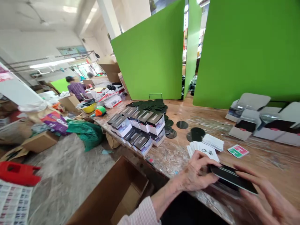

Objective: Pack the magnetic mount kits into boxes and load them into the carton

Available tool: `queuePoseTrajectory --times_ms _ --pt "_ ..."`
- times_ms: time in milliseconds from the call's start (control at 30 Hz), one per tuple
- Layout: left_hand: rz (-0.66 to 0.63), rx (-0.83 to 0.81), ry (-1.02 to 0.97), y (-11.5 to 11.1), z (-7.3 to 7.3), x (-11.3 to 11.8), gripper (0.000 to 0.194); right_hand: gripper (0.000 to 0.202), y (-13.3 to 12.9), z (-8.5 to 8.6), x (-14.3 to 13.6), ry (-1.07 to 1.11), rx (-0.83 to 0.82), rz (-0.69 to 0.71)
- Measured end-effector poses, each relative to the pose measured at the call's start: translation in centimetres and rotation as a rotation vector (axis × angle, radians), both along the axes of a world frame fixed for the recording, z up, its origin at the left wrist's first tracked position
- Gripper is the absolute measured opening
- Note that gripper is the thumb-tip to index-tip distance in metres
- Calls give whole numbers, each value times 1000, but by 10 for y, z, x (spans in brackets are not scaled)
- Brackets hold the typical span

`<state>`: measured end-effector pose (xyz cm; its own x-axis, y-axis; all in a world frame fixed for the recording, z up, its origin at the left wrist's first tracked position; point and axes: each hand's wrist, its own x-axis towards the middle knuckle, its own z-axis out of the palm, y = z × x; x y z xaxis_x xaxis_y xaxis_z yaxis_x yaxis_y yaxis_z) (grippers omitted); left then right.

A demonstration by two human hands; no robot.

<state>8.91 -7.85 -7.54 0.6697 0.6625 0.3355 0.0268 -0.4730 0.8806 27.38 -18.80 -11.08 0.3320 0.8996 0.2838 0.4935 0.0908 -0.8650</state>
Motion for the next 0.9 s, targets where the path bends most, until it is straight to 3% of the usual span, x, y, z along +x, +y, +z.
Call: queuePoseTrajectory --times_ms 67,200,367,533,733,900 --pt "-101 53 43 3 4 -8 42 42 -7 4 -2 -251 57 82" --pt "-113 225 76 8 -1 -14 49 44 -6 12 -4 -512 157 131" --pt "-116 350 95 13 -7 -8 38 47 2 24 2 -718 249 138" --pt "-89 443 118 13 -9 -9 29 43 -2 38 5 -810 236 196" --pt "-100 654 55 13 -25 -13 37 55 -8 21 8 -886 198 215" --pt "-76 588 -8 11 -23 -1 27 72 -2 13 -1 -880 218 161"
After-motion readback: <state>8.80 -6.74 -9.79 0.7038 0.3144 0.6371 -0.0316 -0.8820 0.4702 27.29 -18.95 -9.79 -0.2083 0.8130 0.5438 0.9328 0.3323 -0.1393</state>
